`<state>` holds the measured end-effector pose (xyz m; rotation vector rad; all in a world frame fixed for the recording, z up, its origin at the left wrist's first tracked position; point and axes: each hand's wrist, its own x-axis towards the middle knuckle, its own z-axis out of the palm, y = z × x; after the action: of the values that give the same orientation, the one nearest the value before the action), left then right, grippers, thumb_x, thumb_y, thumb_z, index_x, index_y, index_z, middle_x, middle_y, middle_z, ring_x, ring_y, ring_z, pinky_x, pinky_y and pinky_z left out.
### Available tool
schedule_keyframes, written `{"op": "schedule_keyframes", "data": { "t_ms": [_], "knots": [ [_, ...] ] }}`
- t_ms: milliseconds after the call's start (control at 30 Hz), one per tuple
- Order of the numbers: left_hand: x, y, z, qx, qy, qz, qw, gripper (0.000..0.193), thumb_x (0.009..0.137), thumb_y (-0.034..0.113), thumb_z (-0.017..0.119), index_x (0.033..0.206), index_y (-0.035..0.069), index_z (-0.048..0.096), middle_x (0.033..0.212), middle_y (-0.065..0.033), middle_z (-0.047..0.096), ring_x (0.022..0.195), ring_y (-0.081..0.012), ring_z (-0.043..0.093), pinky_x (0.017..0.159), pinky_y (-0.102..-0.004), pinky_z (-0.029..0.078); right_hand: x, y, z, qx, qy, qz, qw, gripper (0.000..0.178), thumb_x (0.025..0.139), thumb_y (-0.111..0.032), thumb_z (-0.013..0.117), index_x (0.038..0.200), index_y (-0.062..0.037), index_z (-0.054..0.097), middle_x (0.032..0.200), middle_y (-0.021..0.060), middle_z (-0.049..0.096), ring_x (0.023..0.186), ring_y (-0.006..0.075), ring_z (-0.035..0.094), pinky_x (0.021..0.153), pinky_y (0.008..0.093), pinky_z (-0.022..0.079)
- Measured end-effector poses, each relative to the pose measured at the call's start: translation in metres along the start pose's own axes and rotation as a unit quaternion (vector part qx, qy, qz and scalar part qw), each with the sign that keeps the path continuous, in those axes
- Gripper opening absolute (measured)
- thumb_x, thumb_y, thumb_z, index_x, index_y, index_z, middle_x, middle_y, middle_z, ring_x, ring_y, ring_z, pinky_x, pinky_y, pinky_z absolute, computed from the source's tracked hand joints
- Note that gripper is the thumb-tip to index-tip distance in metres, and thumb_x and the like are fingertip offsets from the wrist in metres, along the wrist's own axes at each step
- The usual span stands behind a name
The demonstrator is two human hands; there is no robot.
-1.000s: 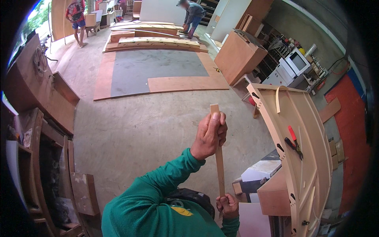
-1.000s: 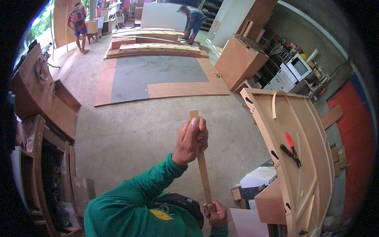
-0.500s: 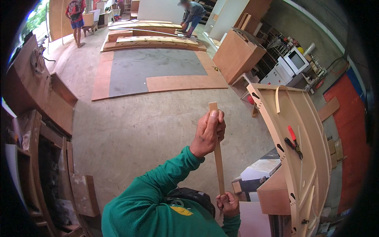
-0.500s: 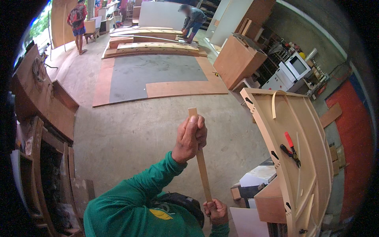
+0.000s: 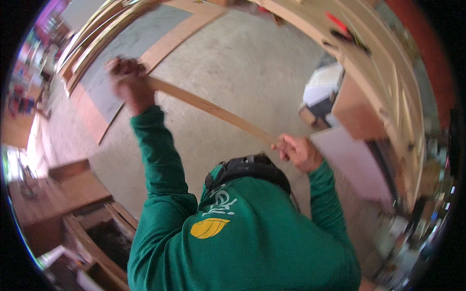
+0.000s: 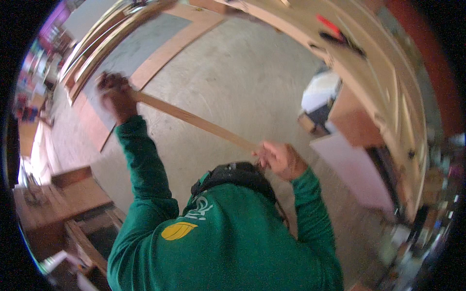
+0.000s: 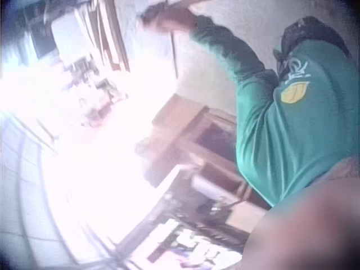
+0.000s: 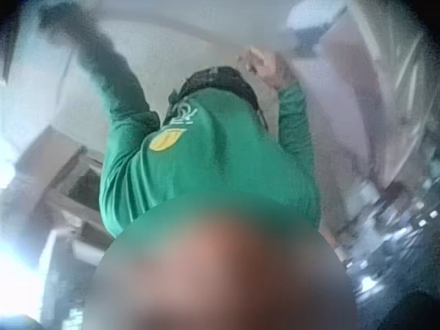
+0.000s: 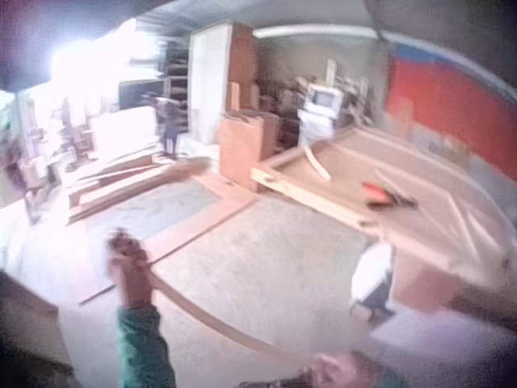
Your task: The person sits on the floor and uses a utility knife to trim thin wooden strips, then fits them into grooves on a large curved wooden panel. They repeatedly test the fit of the strips and adjust them by hand.
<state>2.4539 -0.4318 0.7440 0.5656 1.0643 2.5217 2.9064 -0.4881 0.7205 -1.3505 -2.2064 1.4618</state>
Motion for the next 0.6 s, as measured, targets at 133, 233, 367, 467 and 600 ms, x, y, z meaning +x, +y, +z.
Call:
{"op": "schedule_keyframes", "data": {
  "t_ms": [133, 233, 367, 467, 600],
  "knots": [
    [0.011, 0.018, -0.022, -0.112, -0.053, -0.044, 0.991, 0.025, 0.108, 0.014, 0.043, 0.083, 0.016, 0.045, 0.071, 0.0041, 0.038, 0.059, -0.009, 0.038, 0.049, -0.0226, 0.037, -0.002, -0.009, -0.009, 0.039, 0.018, -0.03, 0.999, 0.028, 0.111, -0.025, 0.057, 0.109, -0.0033, 0.074, 0.075, 0.0046, 0.069, 0.07, 0.0125, 0.066, 0.065, 0.0331, 0.054],
    [0.012, 0.022, -0.023, -0.136, -0.07, -0.057, 0.987, 0.029, 0.109, 0.018, 0.046, 0.08, 0.015, 0.046, 0.068, 0.0054, 0.037, 0.055, -0.0087, 0.035, 0.046, -0.0238, 0.037, -0.001, -0.012, -0.009, 0.071, 0.031, 0.032, 0.996, 0.027, 0.111, -0.027, 0.06, 0.108, -0.004, 0.074, 0.076, 0.003, 0.069, 0.069, 0.0111, 0.064, 0.065, 0.0314, 0.053],
    [0.013, 0.02, -0.019, -0.171, -0.073, -0.064, 0.98, 0.029, 0.108, 0.02, 0.048, 0.08, 0.015, 0.048, 0.065, 0.0059, 0.036, 0.053, -0.0084, 0.036, 0.045, -0.0242, 0.036, -0.004, -0.006, -0.01, 0.073, 0.045, 0.003, 0.996, 0.027, 0.111, -0.027, 0.06, 0.108, -0.0051, 0.075, 0.078, 0.0018, 0.069, 0.069, 0.0104, 0.06, 0.065, 0.0321, 0.051],
    [0.013, 0.021, -0.017, -0.133, -0.042, -0.051, 0.989, 0.029, 0.108, 0.021, 0.048, 0.08, 0.016, 0.048, 0.065, 0.006, 0.035, 0.053, -0.0081, 0.037, 0.043, -0.0242, 0.035, -0.011, 0.0, -0.012, 0.104, 0.021, 0.005, 0.994, 0.026, 0.111, -0.026, 0.058, 0.111, -0.0047, 0.073, 0.079, 0.0023, 0.069, 0.069, 0.0108, 0.059, 0.066, 0.033, 0.051],
    [0.012, 0.022, -0.015, -0.12, -0.04, -0.051, 0.991, 0.026, 0.108, 0.016, 0.044, 0.083, 0.014, 0.049, 0.066, 0.0052, 0.035, 0.053, -0.0086, 0.037, 0.042, -0.0244, 0.035, -0.018, 0.002, -0.009, 0.138, 0.03, -0.008, 0.99, 0.026, 0.112, -0.025, 0.058, 0.114, -0.0022, 0.071, 0.083, 0.0016, 0.071, 0.069, 0.0102, 0.059, 0.067, 0.0305, 0.052]
  ]
}}
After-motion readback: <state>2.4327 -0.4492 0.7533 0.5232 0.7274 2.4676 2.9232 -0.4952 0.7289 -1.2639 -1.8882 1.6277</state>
